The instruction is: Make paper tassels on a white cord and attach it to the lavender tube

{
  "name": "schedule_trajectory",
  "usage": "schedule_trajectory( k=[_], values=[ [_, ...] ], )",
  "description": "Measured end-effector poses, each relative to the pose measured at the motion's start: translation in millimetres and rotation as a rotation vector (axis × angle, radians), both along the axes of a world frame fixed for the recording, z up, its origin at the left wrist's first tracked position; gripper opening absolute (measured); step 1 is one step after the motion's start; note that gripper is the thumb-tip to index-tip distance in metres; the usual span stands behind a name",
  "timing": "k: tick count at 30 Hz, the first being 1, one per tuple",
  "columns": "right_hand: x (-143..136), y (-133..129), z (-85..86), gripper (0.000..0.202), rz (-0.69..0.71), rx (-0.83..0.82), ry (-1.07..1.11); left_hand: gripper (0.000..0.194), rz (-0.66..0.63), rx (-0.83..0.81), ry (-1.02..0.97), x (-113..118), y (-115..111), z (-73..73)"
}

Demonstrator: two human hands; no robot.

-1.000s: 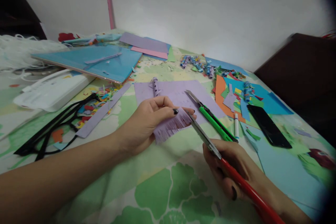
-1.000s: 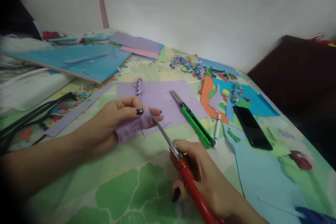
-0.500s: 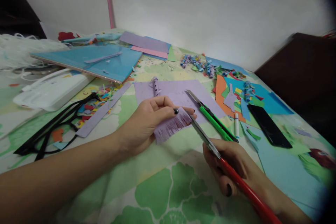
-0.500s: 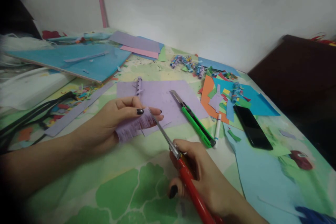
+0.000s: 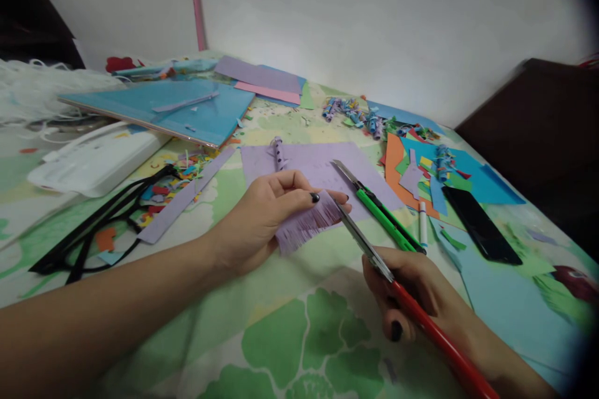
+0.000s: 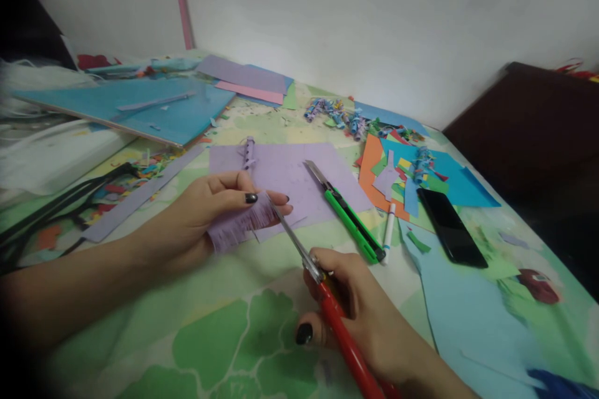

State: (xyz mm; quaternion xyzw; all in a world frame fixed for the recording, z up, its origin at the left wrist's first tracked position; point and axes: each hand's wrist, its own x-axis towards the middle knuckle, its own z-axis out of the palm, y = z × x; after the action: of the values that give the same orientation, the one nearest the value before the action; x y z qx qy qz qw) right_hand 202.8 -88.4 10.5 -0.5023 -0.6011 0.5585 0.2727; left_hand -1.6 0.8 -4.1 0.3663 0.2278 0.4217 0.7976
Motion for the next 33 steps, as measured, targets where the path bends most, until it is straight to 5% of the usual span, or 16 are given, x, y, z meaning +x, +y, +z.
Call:
schedule_trajectory(
  k=[33],
  values=[
    [1.2, -0.1, -3.7, 0.044, 0.001, 0.019, -0.047, 0.013, 0.003, 0.019, -0.015, 1.2, 1.9, -2.4]
  ],
)
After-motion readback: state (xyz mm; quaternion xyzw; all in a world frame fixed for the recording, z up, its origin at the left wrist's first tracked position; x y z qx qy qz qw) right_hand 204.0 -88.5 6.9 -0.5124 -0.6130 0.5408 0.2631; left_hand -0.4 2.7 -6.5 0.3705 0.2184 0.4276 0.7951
